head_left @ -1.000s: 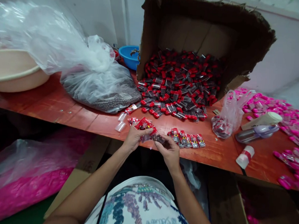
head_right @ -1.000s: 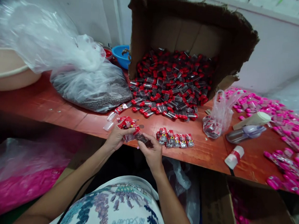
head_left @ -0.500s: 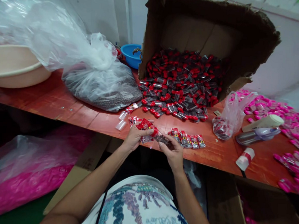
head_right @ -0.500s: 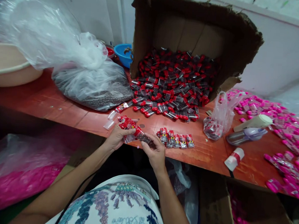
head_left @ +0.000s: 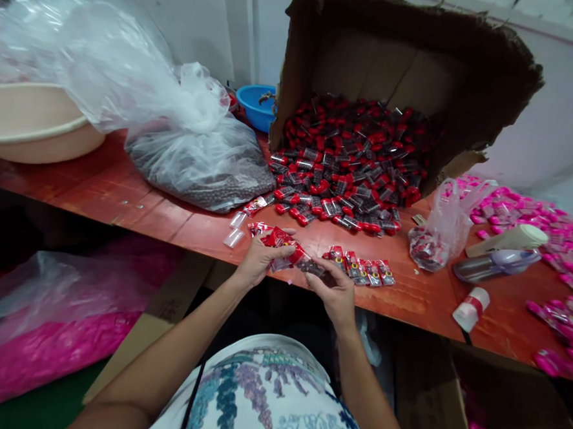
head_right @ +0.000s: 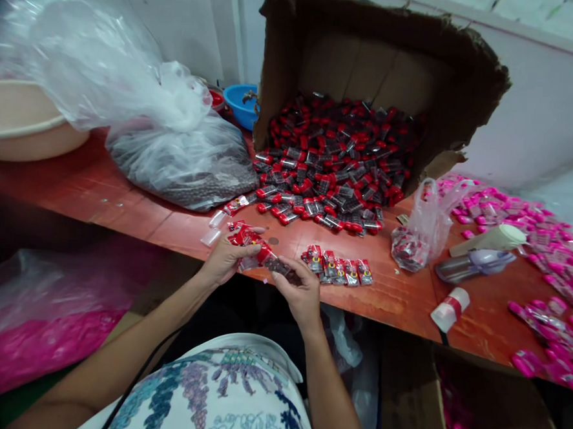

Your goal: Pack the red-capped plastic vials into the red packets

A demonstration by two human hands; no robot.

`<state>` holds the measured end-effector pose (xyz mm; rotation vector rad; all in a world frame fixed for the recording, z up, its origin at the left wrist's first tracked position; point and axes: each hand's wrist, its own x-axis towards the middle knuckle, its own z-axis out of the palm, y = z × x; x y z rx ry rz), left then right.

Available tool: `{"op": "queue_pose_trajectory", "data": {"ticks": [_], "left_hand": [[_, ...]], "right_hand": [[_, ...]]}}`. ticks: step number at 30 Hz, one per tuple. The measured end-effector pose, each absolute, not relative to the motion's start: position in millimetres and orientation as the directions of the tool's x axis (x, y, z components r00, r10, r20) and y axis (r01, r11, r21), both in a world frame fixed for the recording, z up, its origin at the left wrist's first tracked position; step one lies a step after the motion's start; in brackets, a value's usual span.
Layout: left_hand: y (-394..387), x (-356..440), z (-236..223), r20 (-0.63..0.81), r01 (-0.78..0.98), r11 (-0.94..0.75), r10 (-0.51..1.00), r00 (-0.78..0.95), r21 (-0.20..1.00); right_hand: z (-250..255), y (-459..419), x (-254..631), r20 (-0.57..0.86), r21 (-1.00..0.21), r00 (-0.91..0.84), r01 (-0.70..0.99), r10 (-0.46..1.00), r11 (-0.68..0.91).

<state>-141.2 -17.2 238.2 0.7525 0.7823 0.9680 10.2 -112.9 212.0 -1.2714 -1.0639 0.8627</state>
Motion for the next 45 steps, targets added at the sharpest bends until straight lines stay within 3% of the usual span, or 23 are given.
{"op": "queue_pose_trajectory", "data": {"ticks": [5,18,25,32,40,45], "left_hand": [[-16,-141,236,-0.230,-0.429,0.374,0.908,0.351,0.822],[-19,-143,241,-0.227,-0.354,0.379,0.887,0.402,0.855],[-25,-139,239,-0.236,-0.315,0.335,0.921,0.311,0.888],[-26,-141,238,-0.216,-0.371,0.352,0.907,0.361,0.859],[-24,-144,229,-0.296,-0.398,0.439,0.880,0.371,0.806],[-25,-144,227,-0.328,-0.346,0.434,0.888,0.323,0.832]], "right_hand": [[210,-117,3,0.229,-0.970,0.353,0.160,0.907,0.183],[206,-114,4,-0.008,-0.992,0.347,-0.119,0.938,0.036],[202,-116,-11,0.076,-0.996,0.445,-0.014,0.892,0.092],[199,-112,-15,-0.102,-0.958,0.403,-0.285,0.909,0.019],[202,-108,-7,-0.067,-0.955,0.451,-0.288,0.890,0.074],[200,-110,-7,-0.072,-0.953,0.437,-0.296,0.897,0.068]]}}
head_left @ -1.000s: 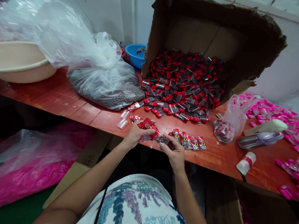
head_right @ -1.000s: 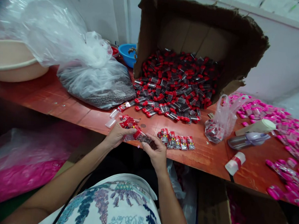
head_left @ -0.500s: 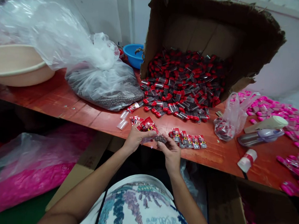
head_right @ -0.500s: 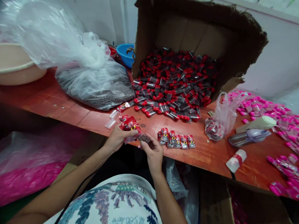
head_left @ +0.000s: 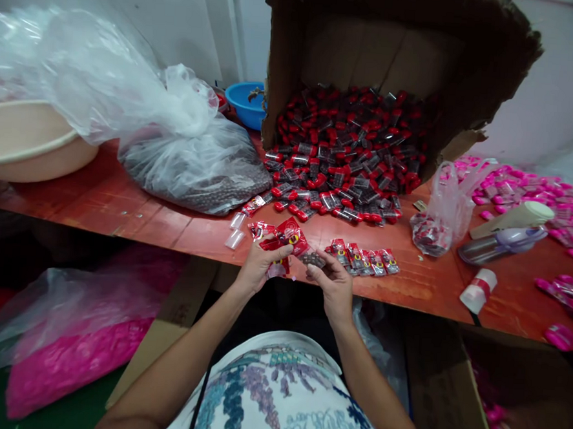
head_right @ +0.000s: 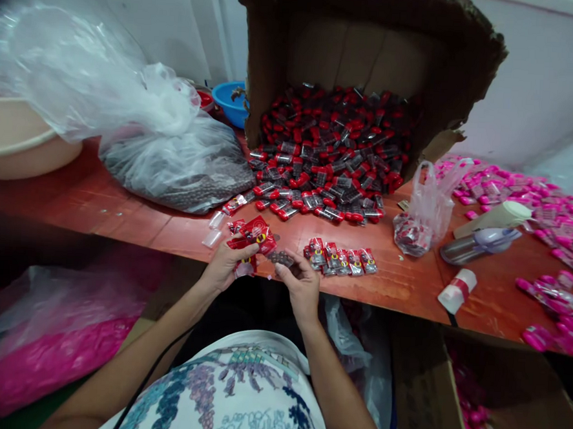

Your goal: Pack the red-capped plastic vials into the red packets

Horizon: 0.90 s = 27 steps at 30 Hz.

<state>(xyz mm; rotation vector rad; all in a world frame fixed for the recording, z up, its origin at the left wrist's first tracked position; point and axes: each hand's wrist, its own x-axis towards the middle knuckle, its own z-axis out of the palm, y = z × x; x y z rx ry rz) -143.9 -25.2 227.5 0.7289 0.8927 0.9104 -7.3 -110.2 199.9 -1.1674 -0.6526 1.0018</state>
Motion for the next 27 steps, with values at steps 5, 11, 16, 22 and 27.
{"op": "queue_pose_trajectory", "data": {"ticks": [5,11,16,22,27], "left_hand": [[-30,-139,227,-0.253,-0.338,0.324,0.938,0.237,0.884],[-34,-138,222,-0.222,-0.341,0.283,0.953,0.206,0.896],[-36,-138,226,-0.290,-0.306,0.351,0.929,0.228,0.885],[-36,-136,229,-0.279,-0.331,0.346,0.932,0.233,0.878],[-36,-135,228,-0.296,-0.329,0.352,0.932,0.210,0.876]], "right_hand": [[199,-111,-14,-0.054,-0.959,0.461,-0.272,0.886,0.083],[199,-111,-20,-0.060,-0.942,0.450,-0.321,0.891,0.099],[194,-110,-23,0.021,-0.965,0.457,-0.224,0.889,0.138],[186,-109,-27,0.118,-0.975,0.502,-0.103,0.857,0.195],[182,-109,-26,0.170,-0.978,0.501,-0.023,0.849,0.209]]}}
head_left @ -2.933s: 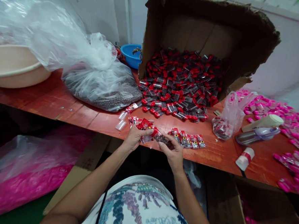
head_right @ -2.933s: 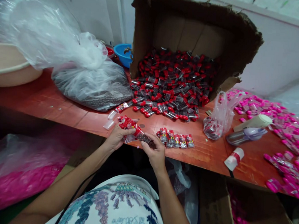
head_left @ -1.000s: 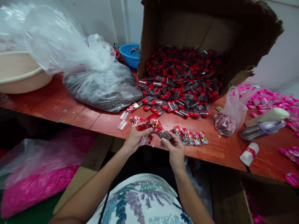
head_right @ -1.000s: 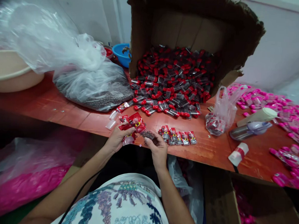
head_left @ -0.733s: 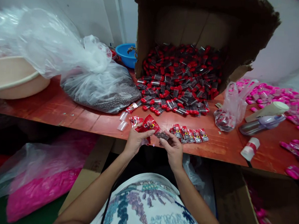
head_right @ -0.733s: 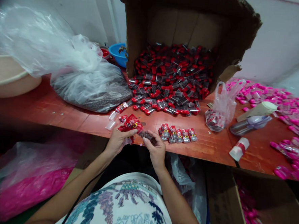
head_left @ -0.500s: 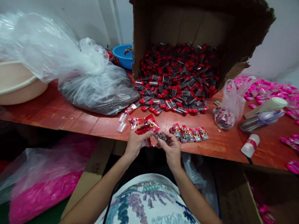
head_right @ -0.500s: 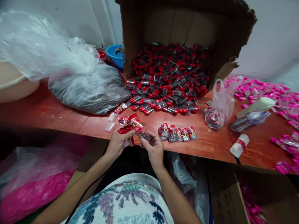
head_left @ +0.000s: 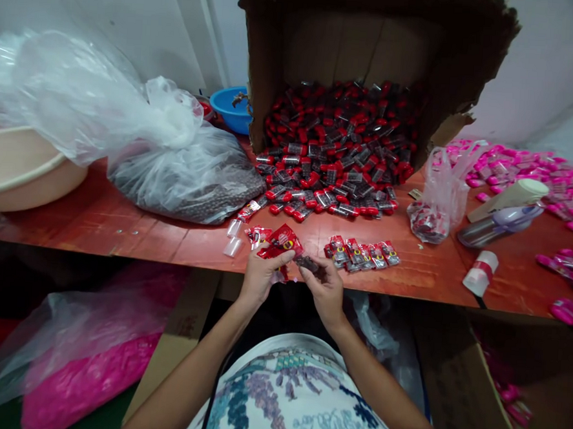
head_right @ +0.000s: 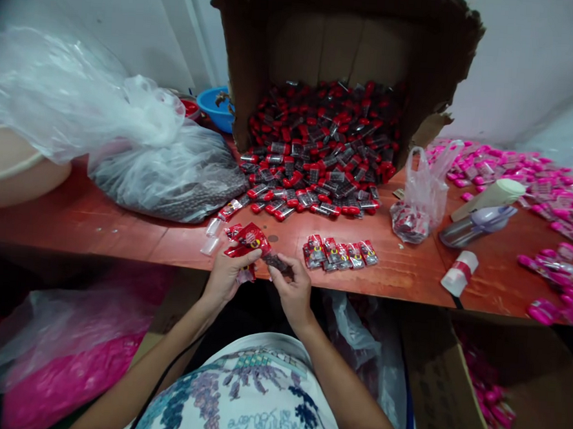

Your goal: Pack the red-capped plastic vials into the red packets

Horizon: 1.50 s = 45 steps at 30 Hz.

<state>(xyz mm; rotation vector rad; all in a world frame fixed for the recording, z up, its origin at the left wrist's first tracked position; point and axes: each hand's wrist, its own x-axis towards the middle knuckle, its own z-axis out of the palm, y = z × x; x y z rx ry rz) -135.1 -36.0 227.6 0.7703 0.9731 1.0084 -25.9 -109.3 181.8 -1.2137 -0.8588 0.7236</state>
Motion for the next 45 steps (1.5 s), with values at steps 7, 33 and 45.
{"op": "queue_pose_trajectory", "data": {"ticks": [7,33,45], "left_hand": [[-39,-132,219,-0.221,-0.313,0.259,0.964,0.150,0.914],[-45,-129,217,-0.182,-0.327,0.193,0.981,0.064,0.925],[-40,-134,226,-0.133,-0.302,0.164,0.984,0.120,0.939]], "right_hand": [[182,-110,-31,0.067,-0.978,0.502,-0.137,0.862,0.156],[188,-106,-26,-0.145,-0.887,0.464,-0.453,0.874,0.093],[191,-106,-25,-0.008,-0.943,0.456,-0.300,0.890,0.145]]}}
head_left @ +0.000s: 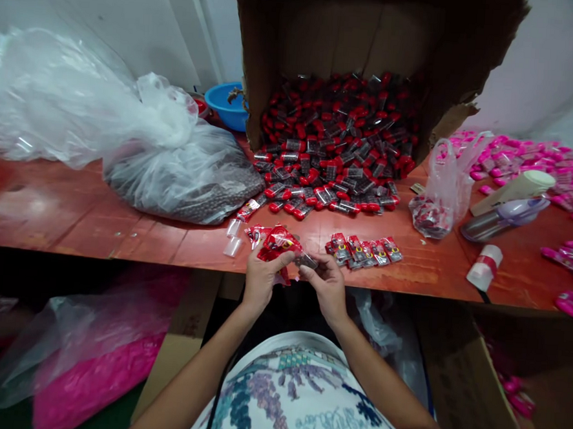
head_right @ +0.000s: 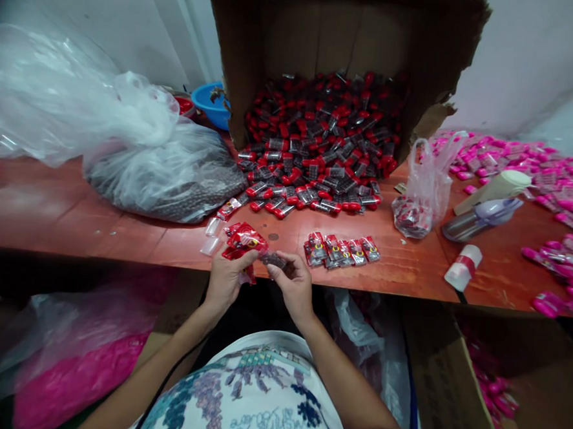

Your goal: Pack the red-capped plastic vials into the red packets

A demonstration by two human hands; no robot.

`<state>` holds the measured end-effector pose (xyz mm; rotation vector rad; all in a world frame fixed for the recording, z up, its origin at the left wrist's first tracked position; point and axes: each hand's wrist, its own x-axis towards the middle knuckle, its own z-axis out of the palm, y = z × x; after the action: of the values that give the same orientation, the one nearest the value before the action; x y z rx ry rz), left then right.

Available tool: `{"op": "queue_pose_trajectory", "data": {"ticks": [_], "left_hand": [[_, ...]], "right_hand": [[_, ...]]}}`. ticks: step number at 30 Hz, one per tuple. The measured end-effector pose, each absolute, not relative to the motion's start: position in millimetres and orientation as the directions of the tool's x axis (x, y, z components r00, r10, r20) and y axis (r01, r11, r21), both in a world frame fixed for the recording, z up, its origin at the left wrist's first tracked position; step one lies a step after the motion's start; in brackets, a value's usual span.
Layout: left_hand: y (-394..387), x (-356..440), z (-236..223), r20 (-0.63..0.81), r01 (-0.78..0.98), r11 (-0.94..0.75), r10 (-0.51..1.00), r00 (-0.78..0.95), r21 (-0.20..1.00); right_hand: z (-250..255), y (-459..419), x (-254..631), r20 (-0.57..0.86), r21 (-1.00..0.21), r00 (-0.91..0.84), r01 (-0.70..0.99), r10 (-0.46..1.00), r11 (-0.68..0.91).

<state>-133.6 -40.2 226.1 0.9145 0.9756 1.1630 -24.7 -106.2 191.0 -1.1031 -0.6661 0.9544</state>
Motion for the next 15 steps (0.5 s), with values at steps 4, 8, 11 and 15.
{"op": "queue_pose_trajectory", "data": {"ticks": [4,8,11,15], "left_hand": [[-37,-139,233,-0.192,-0.284,0.257,0.952,0.237,0.924],[-33,-145,239,-0.215,-0.220,0.307,0.908,0.361,0.926],[-32,-146,242,-0.215,-0.206,0.315,0.892,0.398,0.927],[-37,-140,242,-0.206,-0.268,0.305,0.917,0.343,0.914]], "right_hand": [[189,-108,-27,0.095,-0.964,0.470,-0.176,0.877,0.198],[193,-111,-28,0.074,-0.968,0.459,-0.181,0.885,0.174],[201,-113,-27,-0.030,-0.955,0.413,-0.280,0.910,0.095],[207,-111,-24,0.077,-0.972,0.472,-0.159,0.878,0.170]]}}
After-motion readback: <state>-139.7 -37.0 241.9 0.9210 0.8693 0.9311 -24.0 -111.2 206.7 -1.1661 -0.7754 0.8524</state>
